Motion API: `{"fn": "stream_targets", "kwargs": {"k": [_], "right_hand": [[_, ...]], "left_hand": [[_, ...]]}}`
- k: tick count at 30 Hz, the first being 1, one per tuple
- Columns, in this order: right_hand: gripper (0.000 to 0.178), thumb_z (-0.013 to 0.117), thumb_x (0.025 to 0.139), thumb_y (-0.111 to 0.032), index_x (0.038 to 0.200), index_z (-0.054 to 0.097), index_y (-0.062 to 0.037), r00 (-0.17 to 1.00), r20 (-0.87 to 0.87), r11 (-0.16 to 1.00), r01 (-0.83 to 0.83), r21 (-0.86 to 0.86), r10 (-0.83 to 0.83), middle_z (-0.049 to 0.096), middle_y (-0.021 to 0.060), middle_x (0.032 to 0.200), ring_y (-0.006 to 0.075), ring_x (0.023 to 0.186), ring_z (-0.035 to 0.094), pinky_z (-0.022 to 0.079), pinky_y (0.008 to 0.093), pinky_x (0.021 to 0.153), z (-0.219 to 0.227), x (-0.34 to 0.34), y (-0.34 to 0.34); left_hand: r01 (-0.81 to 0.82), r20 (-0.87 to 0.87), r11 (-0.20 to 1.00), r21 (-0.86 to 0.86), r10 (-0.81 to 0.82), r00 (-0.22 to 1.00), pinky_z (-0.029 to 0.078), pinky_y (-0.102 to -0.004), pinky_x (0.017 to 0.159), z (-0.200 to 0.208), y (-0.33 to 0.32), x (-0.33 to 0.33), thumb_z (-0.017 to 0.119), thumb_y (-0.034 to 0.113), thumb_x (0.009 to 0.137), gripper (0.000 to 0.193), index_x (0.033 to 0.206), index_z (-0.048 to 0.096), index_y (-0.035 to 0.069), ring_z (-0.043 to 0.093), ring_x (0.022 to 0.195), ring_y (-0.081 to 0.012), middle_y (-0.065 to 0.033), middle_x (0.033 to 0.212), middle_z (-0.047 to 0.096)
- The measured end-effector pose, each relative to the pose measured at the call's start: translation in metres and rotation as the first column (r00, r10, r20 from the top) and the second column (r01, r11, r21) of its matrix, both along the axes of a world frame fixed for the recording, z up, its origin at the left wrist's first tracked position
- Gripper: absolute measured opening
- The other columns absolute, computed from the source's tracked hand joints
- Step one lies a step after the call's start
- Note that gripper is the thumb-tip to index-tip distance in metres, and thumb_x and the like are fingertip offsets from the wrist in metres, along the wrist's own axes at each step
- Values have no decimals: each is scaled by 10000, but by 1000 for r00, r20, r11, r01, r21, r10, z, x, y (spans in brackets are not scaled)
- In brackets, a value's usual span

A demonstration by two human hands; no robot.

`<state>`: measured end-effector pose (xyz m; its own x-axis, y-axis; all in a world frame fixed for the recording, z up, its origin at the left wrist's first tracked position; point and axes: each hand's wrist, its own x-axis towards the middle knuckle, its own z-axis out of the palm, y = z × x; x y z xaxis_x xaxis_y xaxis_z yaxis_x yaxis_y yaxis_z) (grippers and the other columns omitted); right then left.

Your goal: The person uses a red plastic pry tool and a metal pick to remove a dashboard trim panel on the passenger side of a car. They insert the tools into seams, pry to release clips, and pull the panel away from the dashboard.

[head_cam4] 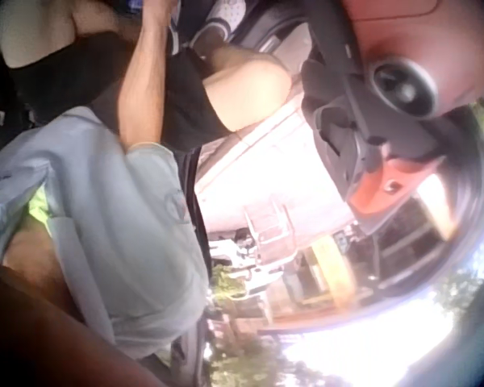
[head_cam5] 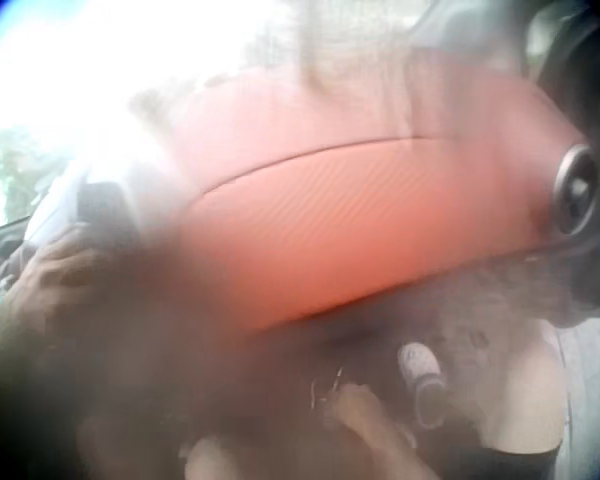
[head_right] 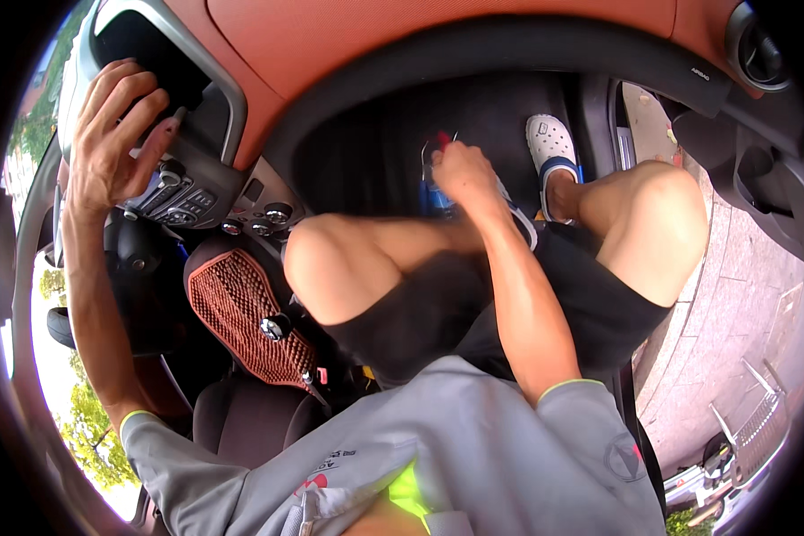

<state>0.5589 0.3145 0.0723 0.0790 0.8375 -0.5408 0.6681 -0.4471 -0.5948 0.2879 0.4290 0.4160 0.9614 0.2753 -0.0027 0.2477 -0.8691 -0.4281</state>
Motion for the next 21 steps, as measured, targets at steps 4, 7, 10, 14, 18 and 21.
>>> {"fn": "stream_targets", "kwargs": {"k": [4, 7, 10, 14, 18, 21], "right_hand": [[360, 594, 972, -273, 1234, 705, -53, 978, 163, 981, 149, -123, -128, 676, 226, 1294, 395, 1207, 654, 540, 490, 993, -96, 21, 76], [365, 612, 956, -244, 1260, 681, -54, 969, 235, 978, 116, -172, -74, 676, 215, 1298, 382, 1232, 642, 527, 487, 1015, -160, 31, 100], [355, 642, 921, -215, 1228, 678, -41, 895, 426, 991, 113, 71, -133, 693, 204, 1230, 368, 1243, 626, 502, 477, 1033, -222, 55, 84], [350, 668, 865, -180, 1184, 678, -35, 777, 620, 915, -324, 240, 113, 705, 166, 1151, 338, 1226, 610, 472, 448, 1025, -189, -10, 62], [288, 670, 864, -182, 1116, 731, -57, 774, 552, 917, -398, 41, 311, 730, 140, 1128, 336, 1222, 613, 480, 427, 996, -229, 3, 32], [244, 661, 890, -199, 1077, 773, -88, 842, 414, 937, -335, -99, 345, 749, 130, 1115, 327, 1217, 619, 489, 427, 998, -219, -23, 30]], "left_hand": [[56, -10, 995, -85, -57, 998, 486, -459, 822, -15, 5, 17, 744, 34, 688, 189, 836, 636, -15, 591, 882, -346, -151, 892, 588], [43, -5, 997, -69, -43, 999, 480, -493, 842, -26, 3, 13, 726, 60, 676, 212, 832, 629, -45, 582, 876, -383, -183, 887, 581], [78, -34, 995, -54, -80, 996, 468, -494, 836, -33, 13, 23, 701, 189, 763, 250, 834, 628, -39, 578, 875, -373, -180, 886, 578], [-62, -192, 998, -21, 57, 980, 430, -458, 779, -4, -12, 12, 546, 415, 963, 458, 802, 593, -11, 522, 801, -336, -158, 832, 524], [46, -115, 999, -15, -47, 992, 372, -424, 706, -30, 17, 23, 383, 582, 1040, 645, 749, 525, 23, 424, 718, -298, -124, 769, 417], [11, -163, 999, 48, -3, 987, 348, -410, 680, -25, 10, 26, 346, 643, 1034, 696, 734, 497, 33, 382, 696, -283, -108, 754, 363]]}}
